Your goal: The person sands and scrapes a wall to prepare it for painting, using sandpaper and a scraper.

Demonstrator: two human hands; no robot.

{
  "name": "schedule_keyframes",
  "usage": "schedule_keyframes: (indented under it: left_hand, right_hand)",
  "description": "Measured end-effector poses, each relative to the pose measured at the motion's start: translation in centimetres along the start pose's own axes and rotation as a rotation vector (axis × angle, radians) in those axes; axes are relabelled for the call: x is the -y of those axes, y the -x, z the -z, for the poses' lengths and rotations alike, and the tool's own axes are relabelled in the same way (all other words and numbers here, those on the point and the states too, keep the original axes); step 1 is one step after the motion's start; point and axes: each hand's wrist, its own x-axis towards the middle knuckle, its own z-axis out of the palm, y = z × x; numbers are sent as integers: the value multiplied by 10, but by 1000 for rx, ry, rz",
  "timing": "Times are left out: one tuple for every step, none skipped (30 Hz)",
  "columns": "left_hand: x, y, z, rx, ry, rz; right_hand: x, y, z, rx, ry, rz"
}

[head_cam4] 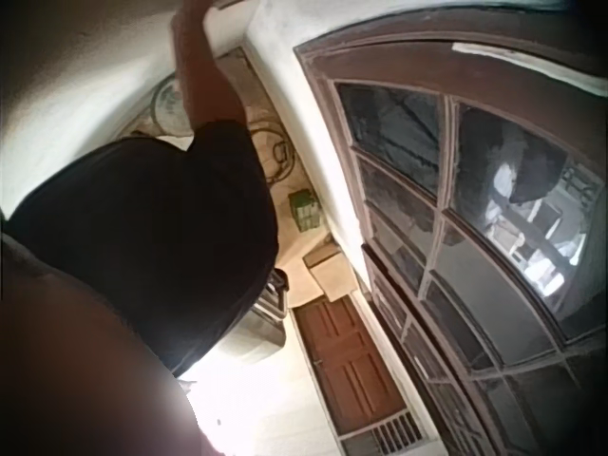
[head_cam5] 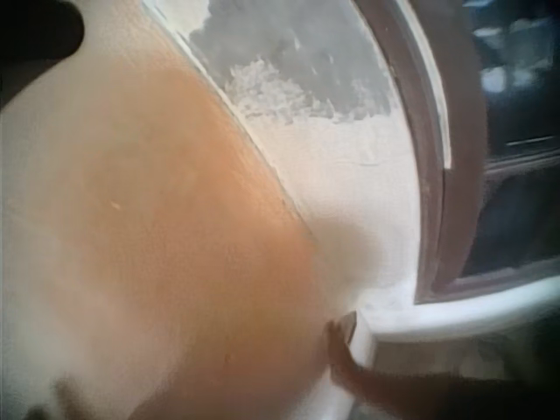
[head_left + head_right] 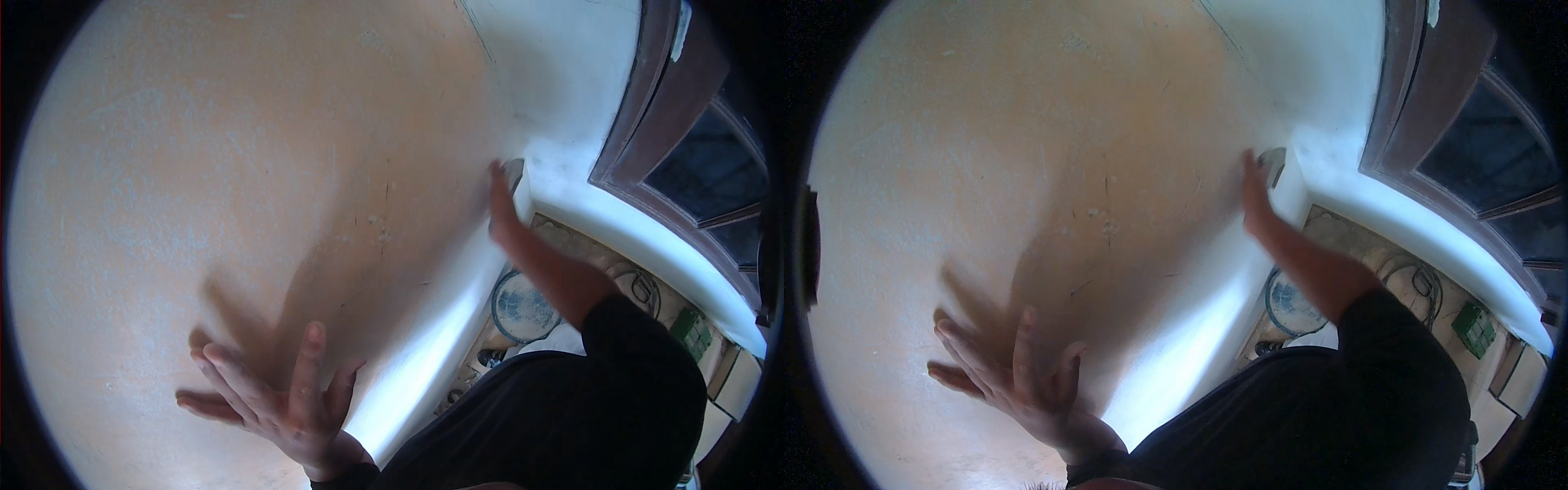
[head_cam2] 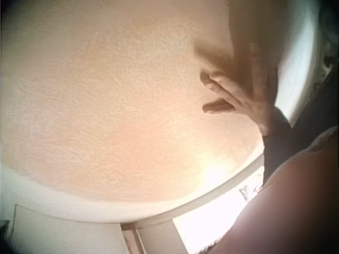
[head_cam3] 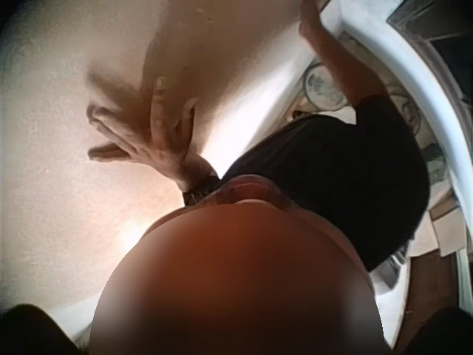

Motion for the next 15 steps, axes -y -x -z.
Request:
schedule_keyframes:
  left_hand:
    - [1, 2, 0, 14, -19, -3]
    - [3, 1, -2, 22, -23, -7]
    - [6, 1, -2, 1, -48, -28]
    - [8, 2, 0, -20, -75, -50]
    - [8, 3, 2, -10, -76, -56]
    - [9, 3, 2, -12, -68, -51]
    - [8, 1, 3, -19, -58, -43]
    - [10, 0, 3, -29, -49, -47]
    - [8, -2, -1, -38, -36, -61]
    - [6, -3, -2, -46, -21, -73]
    - [4, -3, -2, -49, -26, -66]
    - [1, -2, -2, -24, -44, -46]
    - [1, -2, -4, 2, -62, -24]
    - [0, -2, -5, 8, -72, -18]
    - [0, 0, -2, 8, -67, -3]
  right_hand:
    - [-6, 4, -3, -10, 21, 11]
    - [-13, 7, -6, -20, 41, 20]
    - [-21, 15, -7, -35, 63, 28]
    - [-28, 23, -7, -49, 84, 36]
    - [-34, 29, -6, -62, 105, 43]
    - [-36, 34, -6, -81, 120, 64]
    - [-24, 17, 0, -168, 116, 32]
    - [-13, -5, 11, -254, 112, 1]
    - [-20, -27, 34, -261, 108, 13]
    - [-34, -53, 62, -281, 225, 83]
    - [-43, -68, 71, -285, 345, 144]
    - [-46, -51, 57, -269, 350, 139]
    - [-45, -9, 32, -311, 470, 157]
    - [-48, 18, 16, -358, 589, 176]
    - [-58, 29, 16, -361, 596, 167]
